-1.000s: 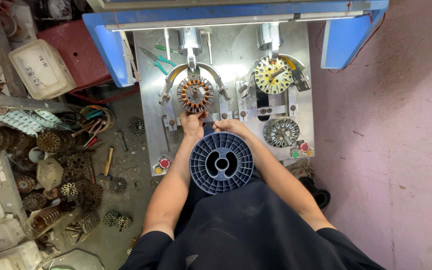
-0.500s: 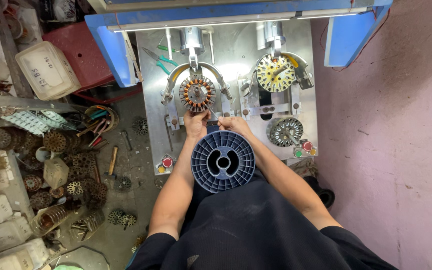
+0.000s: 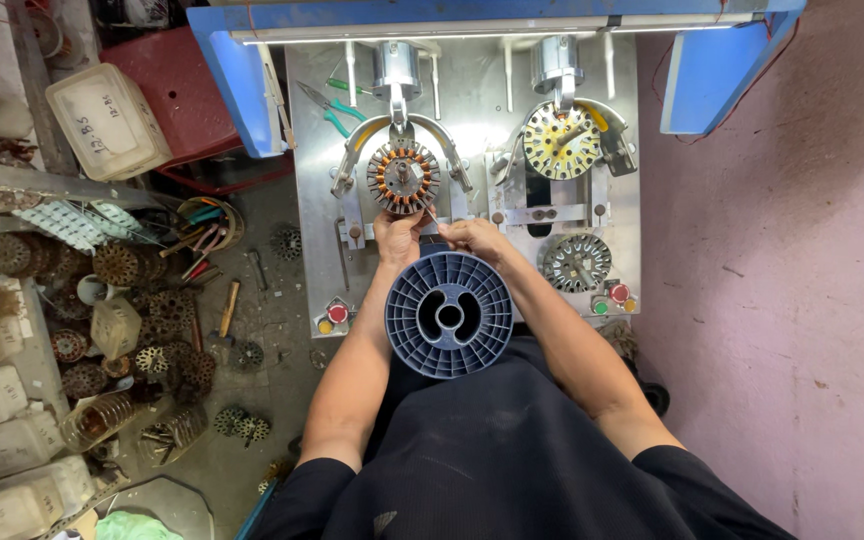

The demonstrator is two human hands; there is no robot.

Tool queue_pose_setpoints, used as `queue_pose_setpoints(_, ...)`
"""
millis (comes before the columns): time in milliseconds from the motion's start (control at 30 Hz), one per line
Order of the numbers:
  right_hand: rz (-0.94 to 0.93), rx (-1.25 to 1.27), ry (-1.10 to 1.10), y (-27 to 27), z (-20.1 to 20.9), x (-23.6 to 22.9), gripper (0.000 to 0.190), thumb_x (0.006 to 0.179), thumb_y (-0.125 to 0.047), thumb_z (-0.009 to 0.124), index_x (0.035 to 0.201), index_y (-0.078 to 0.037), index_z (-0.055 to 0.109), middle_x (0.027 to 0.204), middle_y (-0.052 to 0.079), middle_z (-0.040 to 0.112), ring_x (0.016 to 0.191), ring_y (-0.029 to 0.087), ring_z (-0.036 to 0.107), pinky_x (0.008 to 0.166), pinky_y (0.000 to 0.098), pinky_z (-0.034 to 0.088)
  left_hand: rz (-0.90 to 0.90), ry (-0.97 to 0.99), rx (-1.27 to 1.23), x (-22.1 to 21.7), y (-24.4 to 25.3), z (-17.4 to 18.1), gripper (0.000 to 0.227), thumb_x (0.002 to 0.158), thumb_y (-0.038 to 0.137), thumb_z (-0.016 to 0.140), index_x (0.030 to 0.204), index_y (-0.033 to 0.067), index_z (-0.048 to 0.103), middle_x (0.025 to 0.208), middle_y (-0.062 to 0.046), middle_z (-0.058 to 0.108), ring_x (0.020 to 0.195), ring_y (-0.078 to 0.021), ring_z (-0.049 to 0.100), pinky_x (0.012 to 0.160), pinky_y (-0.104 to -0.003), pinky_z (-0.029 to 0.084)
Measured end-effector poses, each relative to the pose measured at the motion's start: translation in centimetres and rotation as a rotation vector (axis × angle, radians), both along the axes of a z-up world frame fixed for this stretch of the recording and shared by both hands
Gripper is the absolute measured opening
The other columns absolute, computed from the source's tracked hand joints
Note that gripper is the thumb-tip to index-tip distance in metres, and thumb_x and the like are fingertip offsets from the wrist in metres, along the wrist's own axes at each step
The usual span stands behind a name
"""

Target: The person operates a dual-station motor winding machine, removes a wound rotor, and places it into a blue plastic housing. They then adjust the machine's right-side fixture and continue handling the rotor and housing.

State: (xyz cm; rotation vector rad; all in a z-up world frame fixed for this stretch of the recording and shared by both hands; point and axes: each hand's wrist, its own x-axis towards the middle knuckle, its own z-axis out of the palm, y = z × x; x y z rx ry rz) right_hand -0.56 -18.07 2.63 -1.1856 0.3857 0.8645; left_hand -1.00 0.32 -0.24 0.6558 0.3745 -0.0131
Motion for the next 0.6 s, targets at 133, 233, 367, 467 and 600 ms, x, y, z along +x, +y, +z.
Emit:
queue_pose_setpoints(133,0.129,-0.372,-0.258,0.5,2.6,0.1,0.034,0.09,-0.03,0.079,0.072,-0.002,0.073,0.059,0.006,0.064,0.049,0.014,0.054,0.047,0.0305,0.04,0.005,-0.02,-0.016,0.0,-0.4,-0.7,0.025,0.085,-0.011,0.071,0.109,-0.0051,0.065,0.099,-0.018,0.073,0.085,-0.0295,0.074,0.076,-0.041,0.062)
queue_pose_setpoints(233,0.345,-0.877,-0.632,1.8,5.7,-0.5,0.034,0.085,-0.036,0.076,0.074,-0.004,0.076,0.058,0.016,0.065,0.052,0.026,0.064,0.052,0.0406,0.047,0.0,-0.051,-0.009,-0.4,-0.1,-0.5,0.025,0.087,-0.01,0.071,0.111,-0.0047,0.065,0.098,-0.017,0.073,0.085,-0.0293,0.073,0.076,-0.041,0.061)
queue_pose_setpoints(367,0.338,-0.972,-0.814,2.5,9.8,-1.3,0.033,0.086,-0.037,0.071,0.075,-0.006,0.074,0.064,0.021,0.066,0.06,0.037,0.067,0.058,0.0478,0.05,-0.017,-0.028,-0.021,0.3,-0.3,0.5,0.025,0.086,-0.011,0.071,0.11,-0.0055,0.065,0.099,-0.017,0.074,0.086,-0.0294,0.074,0.077,-0.041,0.062)
queue_pose_setpoints(467,0.438,-1.023,-0.977,1.8,11.2,-1.8,0.031,0.091,-0.037,0.067,0.078,-0.009,0.073,0.065,0.019,0.067,0.063,0.039,0.067,0.061,0.0503,0.051,-0.068,0.028,0.051,-0.5,0.3,2.3,0.024,0.087,-0.007,0.07,0.11,-0.0062,0.066,0.1,-0.016,0.075,0.087,-0.0274,0.074,0.077,-0.038,0.062)
queue_pose_setpoints(600,0.602,-1.124,-1.016,-1.0,11.3,-2.8,0.036,0.096,-0.041,0.063,0.081,-0.008,0.069,0.07,0.018,0.067,0.071,0.039,0.067,0.066,0.052,0.05,-0.065,0.183,0.699,-1.4,1.9,7.4,0.02,0.086,-0.001,0.072,0.104,-0.0073,0.066,0.092,-0.016,0.074,0.072,-0.0268,0.073,0.063,-0.037,0.06)
